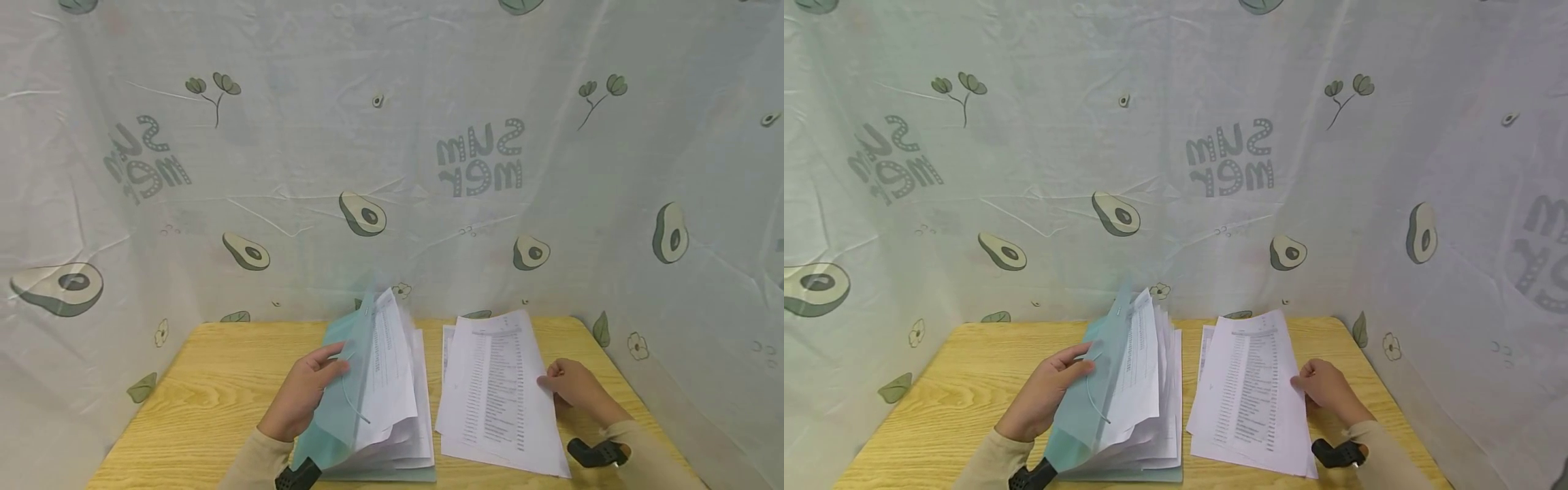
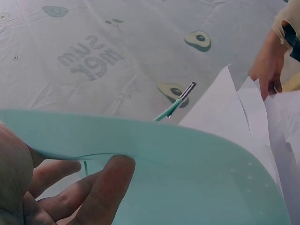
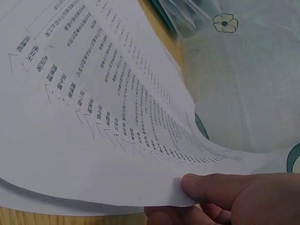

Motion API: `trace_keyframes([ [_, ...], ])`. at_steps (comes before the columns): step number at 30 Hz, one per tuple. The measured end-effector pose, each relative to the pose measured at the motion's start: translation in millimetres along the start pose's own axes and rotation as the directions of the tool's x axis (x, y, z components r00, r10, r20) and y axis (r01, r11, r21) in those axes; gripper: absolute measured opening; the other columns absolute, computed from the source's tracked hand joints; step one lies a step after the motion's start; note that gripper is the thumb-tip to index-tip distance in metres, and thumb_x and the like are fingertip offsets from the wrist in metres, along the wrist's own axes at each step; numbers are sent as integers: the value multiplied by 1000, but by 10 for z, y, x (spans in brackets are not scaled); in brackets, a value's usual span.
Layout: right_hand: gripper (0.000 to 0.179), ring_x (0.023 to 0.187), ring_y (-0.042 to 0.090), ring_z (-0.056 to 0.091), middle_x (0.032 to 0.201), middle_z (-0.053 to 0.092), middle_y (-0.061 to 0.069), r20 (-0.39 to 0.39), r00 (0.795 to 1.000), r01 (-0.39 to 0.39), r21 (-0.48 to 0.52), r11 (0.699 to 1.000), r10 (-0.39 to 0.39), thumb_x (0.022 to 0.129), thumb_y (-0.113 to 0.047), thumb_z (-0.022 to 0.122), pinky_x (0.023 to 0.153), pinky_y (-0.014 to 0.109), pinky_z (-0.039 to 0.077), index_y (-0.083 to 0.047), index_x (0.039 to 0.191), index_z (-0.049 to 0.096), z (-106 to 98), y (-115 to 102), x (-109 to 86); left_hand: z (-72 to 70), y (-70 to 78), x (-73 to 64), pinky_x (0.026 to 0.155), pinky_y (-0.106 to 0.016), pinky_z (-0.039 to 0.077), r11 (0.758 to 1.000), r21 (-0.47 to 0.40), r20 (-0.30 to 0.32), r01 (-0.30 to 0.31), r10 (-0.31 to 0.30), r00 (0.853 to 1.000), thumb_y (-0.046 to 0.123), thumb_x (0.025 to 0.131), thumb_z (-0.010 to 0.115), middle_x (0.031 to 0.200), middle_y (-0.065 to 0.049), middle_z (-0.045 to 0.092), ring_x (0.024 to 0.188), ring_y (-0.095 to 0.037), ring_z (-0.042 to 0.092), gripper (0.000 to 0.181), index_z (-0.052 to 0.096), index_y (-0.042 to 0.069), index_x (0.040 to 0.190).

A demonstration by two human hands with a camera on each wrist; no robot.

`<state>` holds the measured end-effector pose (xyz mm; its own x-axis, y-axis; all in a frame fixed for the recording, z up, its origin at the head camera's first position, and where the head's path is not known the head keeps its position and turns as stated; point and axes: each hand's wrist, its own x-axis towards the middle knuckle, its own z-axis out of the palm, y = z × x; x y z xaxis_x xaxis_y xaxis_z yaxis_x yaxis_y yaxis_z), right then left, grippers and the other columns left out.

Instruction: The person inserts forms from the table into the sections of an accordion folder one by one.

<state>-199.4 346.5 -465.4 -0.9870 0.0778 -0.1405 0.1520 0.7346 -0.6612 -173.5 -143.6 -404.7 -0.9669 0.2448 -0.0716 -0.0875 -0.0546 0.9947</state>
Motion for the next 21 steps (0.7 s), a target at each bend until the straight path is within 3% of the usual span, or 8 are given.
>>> trace_keyframes([
  [5,23,66,18,63,82,67,7,27,1000,-13,67,998,11,101,-7,60,58,32,57,13,111,63,-131,-132,-41,-3,15,-8,78,-34,60,1000,-12,7,5,-5,1000,15,104,62,124,-15,69,99,-19,70,51,50,0,150],
  [9,36,71,18,65,88,70,8,14,1000,-11,150,989,9,105,-10,56,62,32,59,20,126,58,-242,-176,-69,-5,28,-14,78,-35,60,1000,-12,5,7,-7,1000,16,103,63,124,-15,69,99,-20,70,51,50,1,151],
  [21,50,77,13,66,92,71,2,16,1000,-21,369,929,16,108,-21,56,67,27,59,20,135,50,-469,-297,-181,-16,20,-16,76,-35,61,1000,-29,10,9,-9,1000,17,103,63,121,-14,70,97,-20,71,52,50,1,151],
])
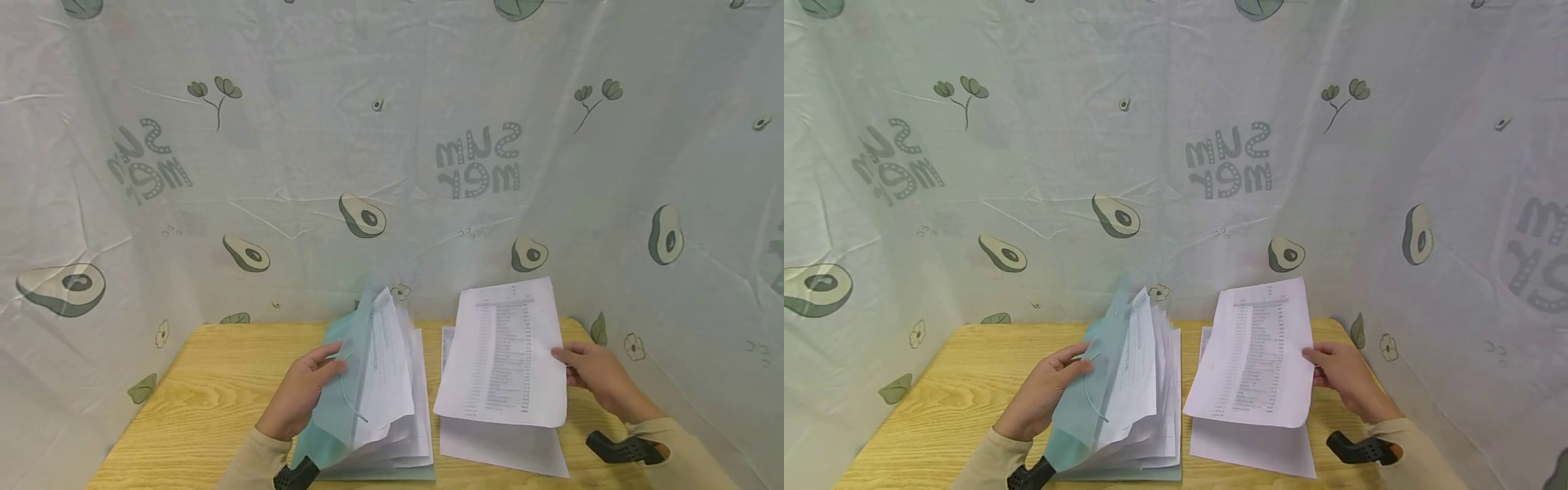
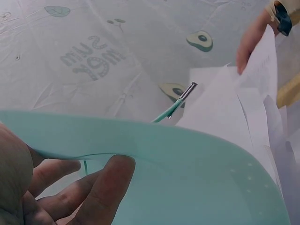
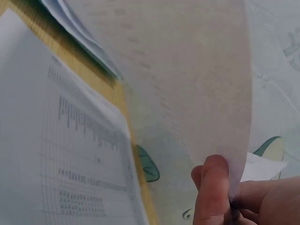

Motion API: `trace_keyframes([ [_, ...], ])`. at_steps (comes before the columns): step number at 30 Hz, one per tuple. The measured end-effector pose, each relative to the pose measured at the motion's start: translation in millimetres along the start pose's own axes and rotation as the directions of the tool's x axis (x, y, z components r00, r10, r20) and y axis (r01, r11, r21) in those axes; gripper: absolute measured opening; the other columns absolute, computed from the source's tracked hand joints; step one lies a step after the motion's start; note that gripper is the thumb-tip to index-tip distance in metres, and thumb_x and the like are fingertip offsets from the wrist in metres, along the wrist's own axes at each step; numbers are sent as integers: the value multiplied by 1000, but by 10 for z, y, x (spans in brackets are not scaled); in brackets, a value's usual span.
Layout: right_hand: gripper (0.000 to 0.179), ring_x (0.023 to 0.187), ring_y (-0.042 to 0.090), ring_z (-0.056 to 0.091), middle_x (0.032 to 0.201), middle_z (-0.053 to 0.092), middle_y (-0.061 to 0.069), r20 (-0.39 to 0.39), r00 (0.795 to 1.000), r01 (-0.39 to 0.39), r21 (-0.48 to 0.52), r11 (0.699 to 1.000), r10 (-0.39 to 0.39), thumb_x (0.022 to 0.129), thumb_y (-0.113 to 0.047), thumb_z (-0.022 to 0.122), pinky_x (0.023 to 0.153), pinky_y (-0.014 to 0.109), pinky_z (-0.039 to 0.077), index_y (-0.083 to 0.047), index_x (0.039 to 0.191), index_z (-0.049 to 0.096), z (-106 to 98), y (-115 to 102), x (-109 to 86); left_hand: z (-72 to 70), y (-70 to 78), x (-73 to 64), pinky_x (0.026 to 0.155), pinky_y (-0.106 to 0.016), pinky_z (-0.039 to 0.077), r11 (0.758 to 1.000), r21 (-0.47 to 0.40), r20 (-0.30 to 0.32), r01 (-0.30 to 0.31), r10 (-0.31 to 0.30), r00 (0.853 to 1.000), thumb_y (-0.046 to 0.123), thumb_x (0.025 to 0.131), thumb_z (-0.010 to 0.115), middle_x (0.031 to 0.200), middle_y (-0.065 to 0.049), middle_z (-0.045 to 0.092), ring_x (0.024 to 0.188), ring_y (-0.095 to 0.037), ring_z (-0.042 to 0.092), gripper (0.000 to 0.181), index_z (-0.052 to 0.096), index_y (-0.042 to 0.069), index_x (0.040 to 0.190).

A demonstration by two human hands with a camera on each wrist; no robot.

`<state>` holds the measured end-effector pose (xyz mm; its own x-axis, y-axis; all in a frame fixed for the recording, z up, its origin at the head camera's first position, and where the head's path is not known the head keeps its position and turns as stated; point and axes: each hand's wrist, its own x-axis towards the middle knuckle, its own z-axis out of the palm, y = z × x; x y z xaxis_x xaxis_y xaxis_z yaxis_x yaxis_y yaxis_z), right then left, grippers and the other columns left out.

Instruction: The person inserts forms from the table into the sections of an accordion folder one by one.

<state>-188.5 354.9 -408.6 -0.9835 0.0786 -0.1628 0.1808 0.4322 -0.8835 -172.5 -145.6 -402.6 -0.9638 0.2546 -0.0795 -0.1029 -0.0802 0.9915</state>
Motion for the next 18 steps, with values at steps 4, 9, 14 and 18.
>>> trace_keyframes([
  [4,51,75,10,64,90,71,-2,15,1000,9,51,999,-10,108,-22,56,66,25,57,21,135,50,-16,-75,-48,-8,0,-1,76,-35,61,1000,2,5,-3,3,1000,17,103,63,121,-14,70,96,-19,71,52,49,1,151],
  [9,53,76,10,64,91,71,-3,26,1000,14,86,996,-16,108,-24,57,67,24,56,19,137,50,-2,-180,-100,-15,-16,7,76,-37,61,1000,9,-10,5,-5,1000,16,103,63,122,-15,69,96,-21,72,50,52,4,151],
  [14,55,79,10,65,95,72,-2,34,999,29,104,994,-33,108,-25,58,68,25,57,18,140,48,91,-328,-160,-17,-28,13,76,-39,61,1000,16,-22,7,-7,1000,16,103,63,123,-15,69,97,-22,72,49,53,5,150],
  [18,55,79,10,66,97,73,-1,58,997,47,126,991,-55,108,-23,57,68,25,57,19,142,46,184,-442,-187,-12,-30,7,77,-38,61,1000,21,-24,2,-2,1000,16,103,63,123,-15,70,97,-22,71,49,53,5,150],
])
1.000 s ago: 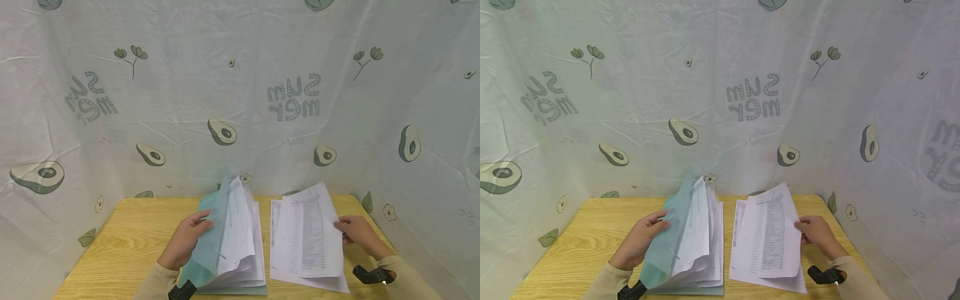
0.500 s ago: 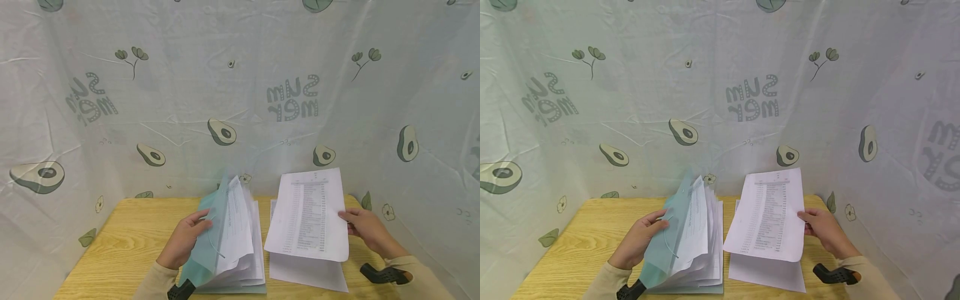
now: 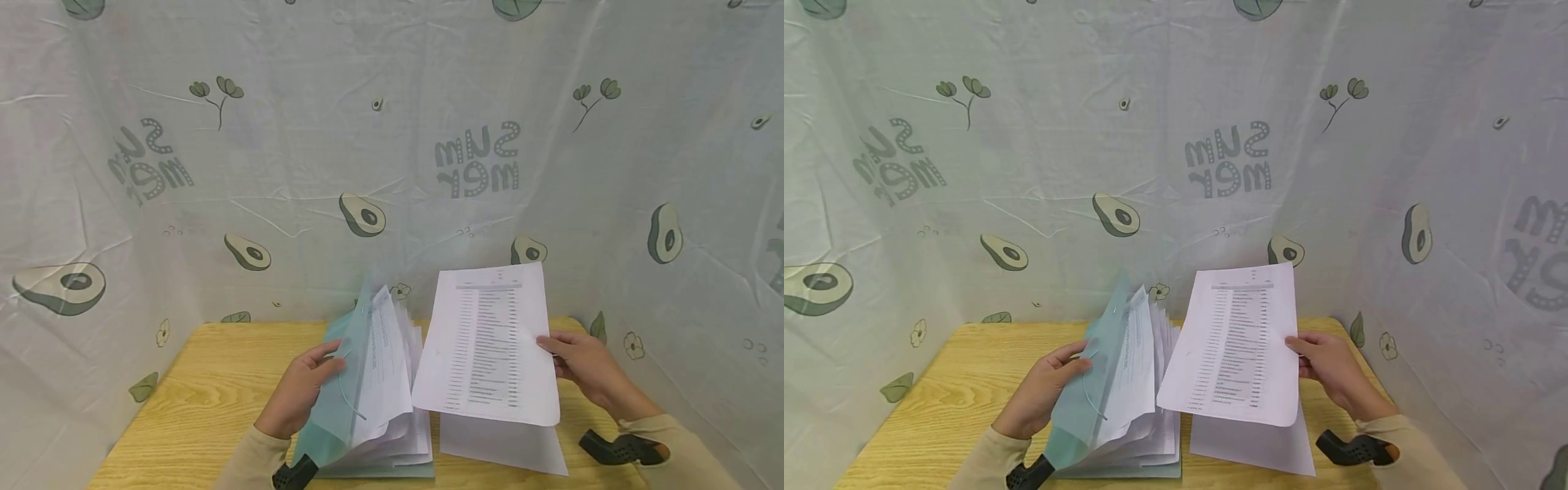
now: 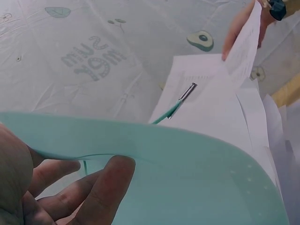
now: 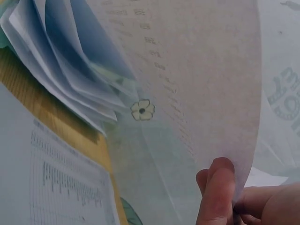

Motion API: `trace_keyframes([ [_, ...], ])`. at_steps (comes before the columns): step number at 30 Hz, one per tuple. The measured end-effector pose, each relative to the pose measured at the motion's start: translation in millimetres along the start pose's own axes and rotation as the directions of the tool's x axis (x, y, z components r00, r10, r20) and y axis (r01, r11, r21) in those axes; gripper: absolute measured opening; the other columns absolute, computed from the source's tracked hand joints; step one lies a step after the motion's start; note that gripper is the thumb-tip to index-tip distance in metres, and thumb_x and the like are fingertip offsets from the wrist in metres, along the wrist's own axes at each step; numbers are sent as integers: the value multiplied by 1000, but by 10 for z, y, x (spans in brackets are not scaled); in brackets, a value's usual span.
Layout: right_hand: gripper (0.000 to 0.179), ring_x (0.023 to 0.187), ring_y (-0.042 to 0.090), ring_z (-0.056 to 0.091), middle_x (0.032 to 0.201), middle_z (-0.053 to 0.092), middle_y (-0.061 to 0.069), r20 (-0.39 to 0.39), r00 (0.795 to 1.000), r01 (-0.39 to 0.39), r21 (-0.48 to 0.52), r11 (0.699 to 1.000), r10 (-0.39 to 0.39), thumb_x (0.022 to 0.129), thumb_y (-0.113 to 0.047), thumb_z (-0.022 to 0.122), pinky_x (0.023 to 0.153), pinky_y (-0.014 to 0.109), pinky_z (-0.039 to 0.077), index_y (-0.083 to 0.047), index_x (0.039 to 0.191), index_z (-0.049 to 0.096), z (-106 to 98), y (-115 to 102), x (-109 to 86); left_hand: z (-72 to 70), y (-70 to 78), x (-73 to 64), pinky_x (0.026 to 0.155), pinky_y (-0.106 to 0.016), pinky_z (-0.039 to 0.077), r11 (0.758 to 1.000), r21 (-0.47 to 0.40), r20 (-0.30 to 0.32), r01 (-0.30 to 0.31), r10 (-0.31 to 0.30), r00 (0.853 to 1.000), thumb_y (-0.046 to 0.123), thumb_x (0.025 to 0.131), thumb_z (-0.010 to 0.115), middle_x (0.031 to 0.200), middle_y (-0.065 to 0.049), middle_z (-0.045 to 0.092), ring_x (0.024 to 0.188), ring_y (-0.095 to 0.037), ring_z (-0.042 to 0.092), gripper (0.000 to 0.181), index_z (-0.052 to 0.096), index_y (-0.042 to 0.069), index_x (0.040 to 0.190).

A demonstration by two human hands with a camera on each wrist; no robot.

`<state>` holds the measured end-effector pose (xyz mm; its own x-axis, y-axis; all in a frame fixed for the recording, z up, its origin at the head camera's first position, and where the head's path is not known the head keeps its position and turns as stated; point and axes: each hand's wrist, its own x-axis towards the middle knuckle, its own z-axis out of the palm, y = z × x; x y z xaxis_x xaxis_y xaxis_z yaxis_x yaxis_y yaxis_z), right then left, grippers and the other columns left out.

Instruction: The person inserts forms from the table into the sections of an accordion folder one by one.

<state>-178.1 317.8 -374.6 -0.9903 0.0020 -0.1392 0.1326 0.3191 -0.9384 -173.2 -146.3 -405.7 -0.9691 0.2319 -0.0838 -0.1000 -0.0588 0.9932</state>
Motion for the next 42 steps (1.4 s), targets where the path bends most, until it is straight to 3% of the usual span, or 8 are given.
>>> trace_keyframes([
  [12,48,74,12,67,94,74,2,13,1000,20,15,1000,-21,107,-17,58,65,26,58,21,137,50,229,-101,45,12,-13,6,76,-38,61,1000,-13,0,3,-3,1000,15,103,63,121,-15,70,96,-22,72,48,54,4,148],
  [20,46,73,16,65,95,73,7,28,1000,8,-43,999,-7,106,-17,59,64,26,58,18,135,54,404,-122,101,34,-21,7,77,-39,61,1000,-10,-5,3,-3,1000,15,102,64,123,-16,70,98,-22,71,48,55,4,148],
  [31,45,73,21,69,96,75,11,75,997,-21,-60,998,25,103,-17,64,66,31,61,15,134,57,801,-153,209,62,-22,6,79,-36,60,1000,-9,-4,-6,6,1000,15,103,63,126,-17,69,99,-21,70,50,52,2,150],
  [42,29,70,19,68,90,73,10,114,993,-37,-56,998,43,101,-12,65,63,30,60,9,122,68,1213,-155,346,78,-28,19,79,-33,59,1000,-5,-13,-14,14,1000,13,102,63,124,-16,70,99,-19,69,49,53,1,149],
])
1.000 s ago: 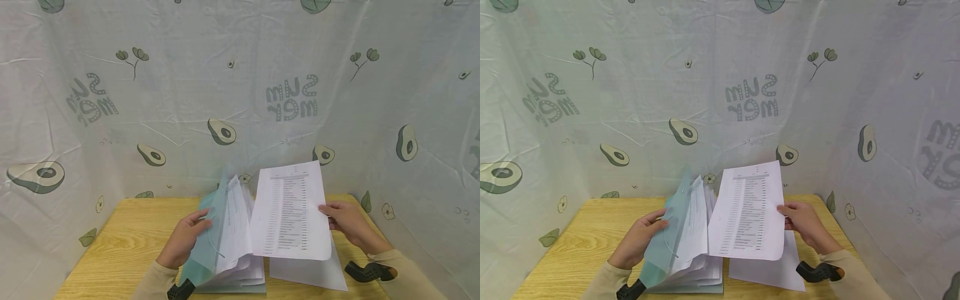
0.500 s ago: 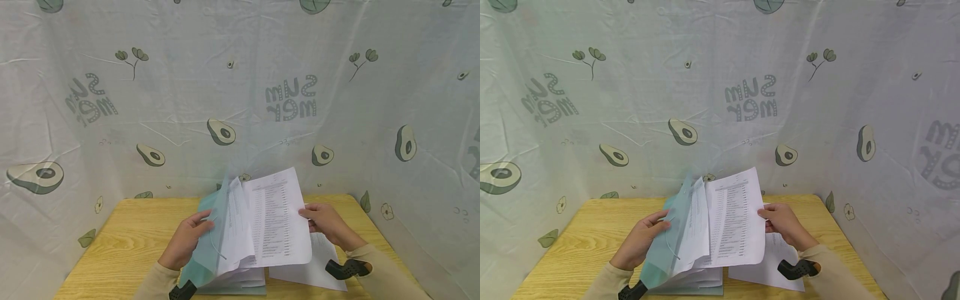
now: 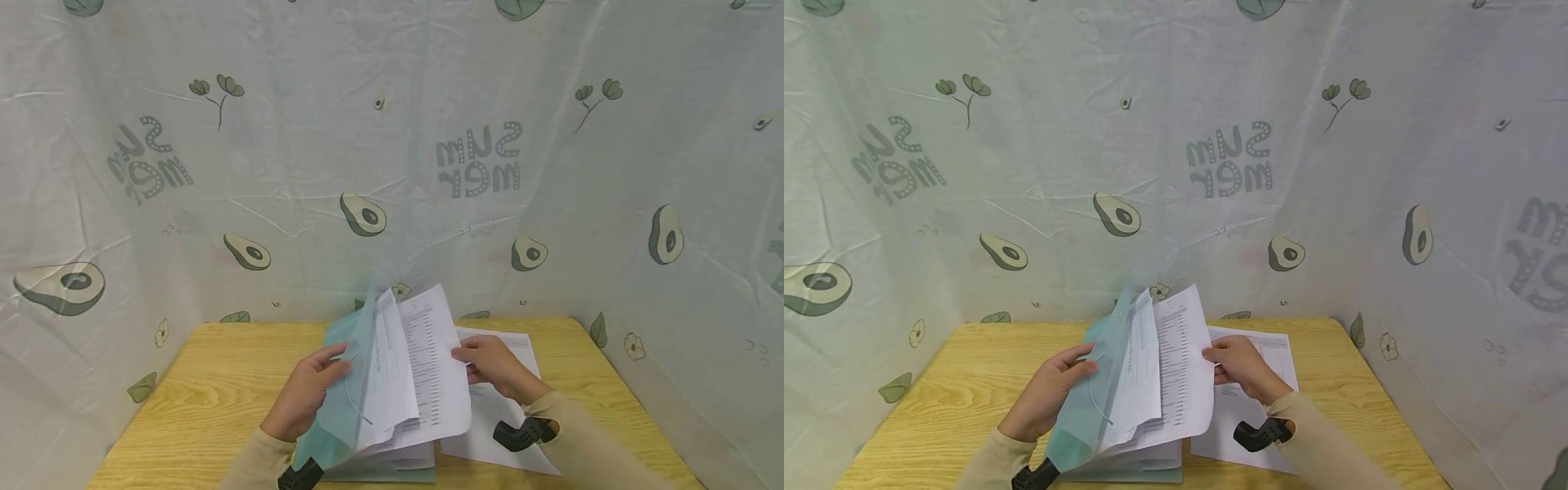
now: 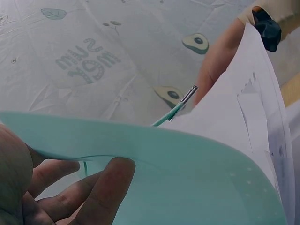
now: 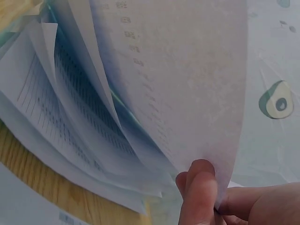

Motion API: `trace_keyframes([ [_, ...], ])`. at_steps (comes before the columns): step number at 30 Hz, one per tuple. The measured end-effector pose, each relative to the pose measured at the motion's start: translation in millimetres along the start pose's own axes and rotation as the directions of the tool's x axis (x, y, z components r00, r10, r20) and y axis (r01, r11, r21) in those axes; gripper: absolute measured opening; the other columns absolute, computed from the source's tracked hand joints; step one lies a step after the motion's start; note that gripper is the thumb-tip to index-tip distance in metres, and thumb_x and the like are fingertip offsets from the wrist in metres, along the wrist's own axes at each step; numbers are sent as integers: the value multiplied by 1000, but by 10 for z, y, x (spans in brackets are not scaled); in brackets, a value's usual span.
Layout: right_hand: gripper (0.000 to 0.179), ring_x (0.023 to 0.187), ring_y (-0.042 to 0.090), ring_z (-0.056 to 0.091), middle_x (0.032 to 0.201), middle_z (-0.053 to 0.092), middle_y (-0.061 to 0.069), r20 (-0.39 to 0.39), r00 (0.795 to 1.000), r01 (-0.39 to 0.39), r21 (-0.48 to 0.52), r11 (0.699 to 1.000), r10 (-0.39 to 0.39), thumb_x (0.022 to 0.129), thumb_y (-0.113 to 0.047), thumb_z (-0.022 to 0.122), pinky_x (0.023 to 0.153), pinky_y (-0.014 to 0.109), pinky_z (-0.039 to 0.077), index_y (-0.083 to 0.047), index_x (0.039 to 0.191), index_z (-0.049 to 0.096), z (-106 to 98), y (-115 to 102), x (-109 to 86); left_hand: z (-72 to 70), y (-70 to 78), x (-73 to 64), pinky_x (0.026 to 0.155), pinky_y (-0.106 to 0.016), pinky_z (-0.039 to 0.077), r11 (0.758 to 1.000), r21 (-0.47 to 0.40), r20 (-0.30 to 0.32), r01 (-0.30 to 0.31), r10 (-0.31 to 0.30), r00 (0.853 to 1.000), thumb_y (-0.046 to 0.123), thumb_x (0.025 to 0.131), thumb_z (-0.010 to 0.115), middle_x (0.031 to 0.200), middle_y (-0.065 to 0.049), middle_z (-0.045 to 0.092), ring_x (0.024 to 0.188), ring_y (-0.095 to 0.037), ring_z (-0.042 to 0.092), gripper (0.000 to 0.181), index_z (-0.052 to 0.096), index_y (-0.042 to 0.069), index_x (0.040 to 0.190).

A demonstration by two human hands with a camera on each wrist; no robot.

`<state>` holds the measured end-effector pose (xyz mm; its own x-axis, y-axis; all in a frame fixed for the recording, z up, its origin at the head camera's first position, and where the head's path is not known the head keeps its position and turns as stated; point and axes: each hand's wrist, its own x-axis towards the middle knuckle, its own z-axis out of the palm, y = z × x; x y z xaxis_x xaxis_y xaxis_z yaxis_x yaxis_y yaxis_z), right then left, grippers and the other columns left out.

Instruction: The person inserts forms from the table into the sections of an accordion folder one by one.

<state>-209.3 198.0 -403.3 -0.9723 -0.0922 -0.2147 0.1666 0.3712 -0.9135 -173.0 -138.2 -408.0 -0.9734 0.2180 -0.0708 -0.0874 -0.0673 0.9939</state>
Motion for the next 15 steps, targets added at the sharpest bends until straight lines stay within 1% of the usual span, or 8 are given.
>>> trace_keyframes([
  [3,28,69,18,67,89,73,10,-2,1000,0,-2,1000,0,101,-12,65,63,30,60,8,120,69,88,1,49,9,1,-1,80,-32,58,1000,7,-3,-2,2,1000,12,102,63,124,-16,70,100,-18,68,49,53,1,149],
  [8,25,68,17,66,88,72,10,8,1000,-8,8,1000,8,100,-12,65,62,30,60,7,117,70,219,-12,97,12,9,-5,80,-34,59,1000,1,5,8,-8,1000,14,102,63,126,-17,69,100,-19,69,50,52,1,150],
  [15,21,67,15,65,86,71,9,47,999,-11,10,1000,10,101,-15,66,60,28,59,3,111,72,375,-17,162,18,11,-6,79,-34,59,1000,2,2,11,-11,1000,14,102,64,126,-16,69,100,-19,69,50,53,1,149],
])
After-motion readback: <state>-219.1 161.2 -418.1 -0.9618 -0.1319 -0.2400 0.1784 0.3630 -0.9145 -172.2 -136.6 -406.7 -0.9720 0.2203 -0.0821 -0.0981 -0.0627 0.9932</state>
